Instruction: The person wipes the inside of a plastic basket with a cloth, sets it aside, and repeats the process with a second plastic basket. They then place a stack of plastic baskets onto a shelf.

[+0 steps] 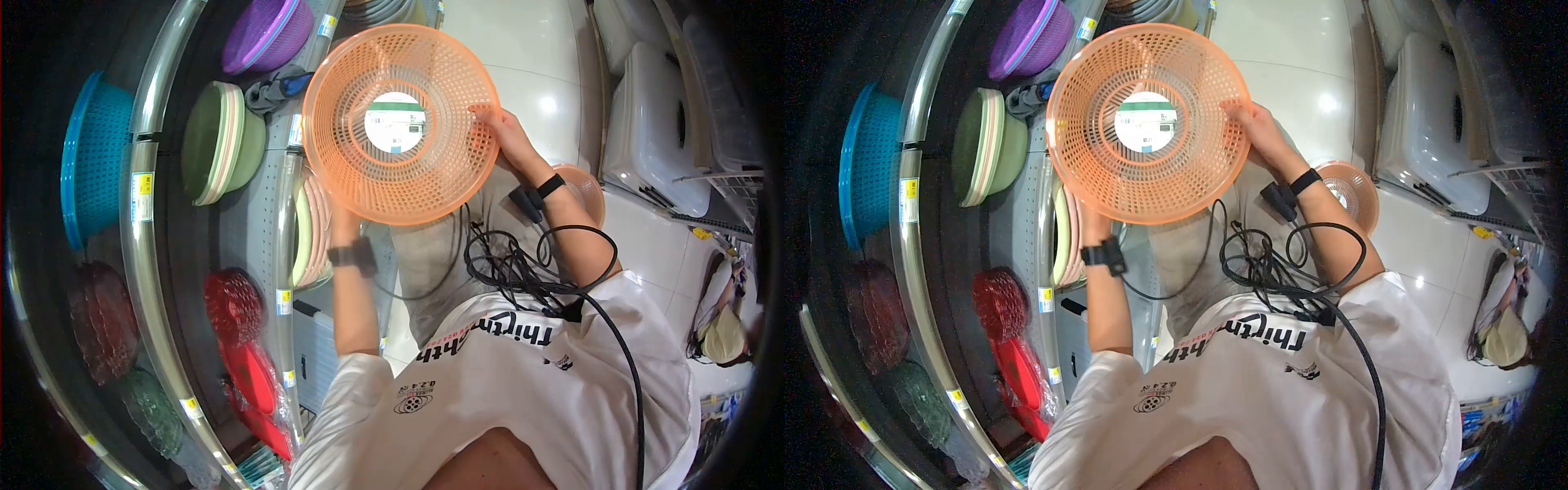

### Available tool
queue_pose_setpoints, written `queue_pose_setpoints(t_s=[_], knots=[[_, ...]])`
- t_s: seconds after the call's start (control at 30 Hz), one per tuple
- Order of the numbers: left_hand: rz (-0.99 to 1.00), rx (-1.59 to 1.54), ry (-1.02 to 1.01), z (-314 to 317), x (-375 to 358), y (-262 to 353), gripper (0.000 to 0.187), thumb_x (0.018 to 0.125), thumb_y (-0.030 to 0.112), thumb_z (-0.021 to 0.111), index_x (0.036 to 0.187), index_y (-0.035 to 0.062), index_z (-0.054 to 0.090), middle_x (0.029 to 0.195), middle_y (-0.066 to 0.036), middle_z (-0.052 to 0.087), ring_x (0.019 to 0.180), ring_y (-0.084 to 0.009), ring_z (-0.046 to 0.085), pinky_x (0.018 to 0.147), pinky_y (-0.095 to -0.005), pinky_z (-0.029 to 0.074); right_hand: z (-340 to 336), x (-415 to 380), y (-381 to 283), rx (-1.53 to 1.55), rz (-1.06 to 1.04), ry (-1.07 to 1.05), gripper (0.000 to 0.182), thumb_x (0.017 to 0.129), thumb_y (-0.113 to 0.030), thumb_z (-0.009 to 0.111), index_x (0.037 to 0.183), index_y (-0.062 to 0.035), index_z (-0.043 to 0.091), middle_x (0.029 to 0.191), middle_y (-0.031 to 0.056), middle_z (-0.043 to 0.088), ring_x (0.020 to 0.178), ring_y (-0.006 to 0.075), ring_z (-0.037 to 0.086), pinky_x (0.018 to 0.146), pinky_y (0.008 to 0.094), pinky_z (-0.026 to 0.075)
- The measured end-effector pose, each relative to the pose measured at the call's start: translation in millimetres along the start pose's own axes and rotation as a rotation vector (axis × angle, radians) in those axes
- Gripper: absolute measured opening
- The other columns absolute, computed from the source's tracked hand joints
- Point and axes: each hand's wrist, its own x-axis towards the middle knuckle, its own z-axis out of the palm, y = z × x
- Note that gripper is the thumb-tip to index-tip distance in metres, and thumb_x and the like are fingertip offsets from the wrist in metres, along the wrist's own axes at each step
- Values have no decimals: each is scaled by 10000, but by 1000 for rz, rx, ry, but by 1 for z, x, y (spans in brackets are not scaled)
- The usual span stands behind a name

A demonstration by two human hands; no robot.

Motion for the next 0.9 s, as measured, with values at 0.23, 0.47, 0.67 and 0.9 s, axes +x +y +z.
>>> queue_pose_setpoints(t_s=[0.23, 0.47, 0.67, 0.9], knots=[[533, 1164, -135, 54, -60, -72, 340, 898, 145, 680, 1237, 118, 682, 1552, -176, 462, 1490, -430, 346, 1228, -530, 281, -41, 24, 12, 238, 29, -15, 355, 1045, -269, 587, 1314, -38, 600, 1155, 83, 706, 1048, 198, 692, 935, 381, 573], [461, 1088, -118, 59, -52, -67, 291, 902, 121, 652, 1184, 134, 721, 1539, -150, 486, 1499, -429, 334, 1209, -541, 271, -83, 32, 21, 677, 100, -152, 301, 1062, -225, 528, 1256, 0, 571, 1056, 89, 670, 890, 159, 676, 735, 275, 585], [439, 1082, -107, 63, -55, -62, 287, 902, 109, 644, 1176, 131, 725, 1533, -149, 492, 1500, -429, 332, 1216, -529, 262, -175, 37, 66, 885, 206, -167, 310, 1031, -200, 540, 1234, 34, 557, 1061, 121, 673, 771, 151, 655, 630, 248, 570], [446, 1047, -95, 63, -55, -61, 280, 881, 94, 638, 1143, 115, 736, 1510, -158, 512, 1489, -435, 347, 1212, -530, 267, -363, -123, 176, 475, 313, 420, 351, 1020, -287, 547, 1206, 8, 583, 954, 121, 711, 589, 167, 622, 495, 216, 507]])
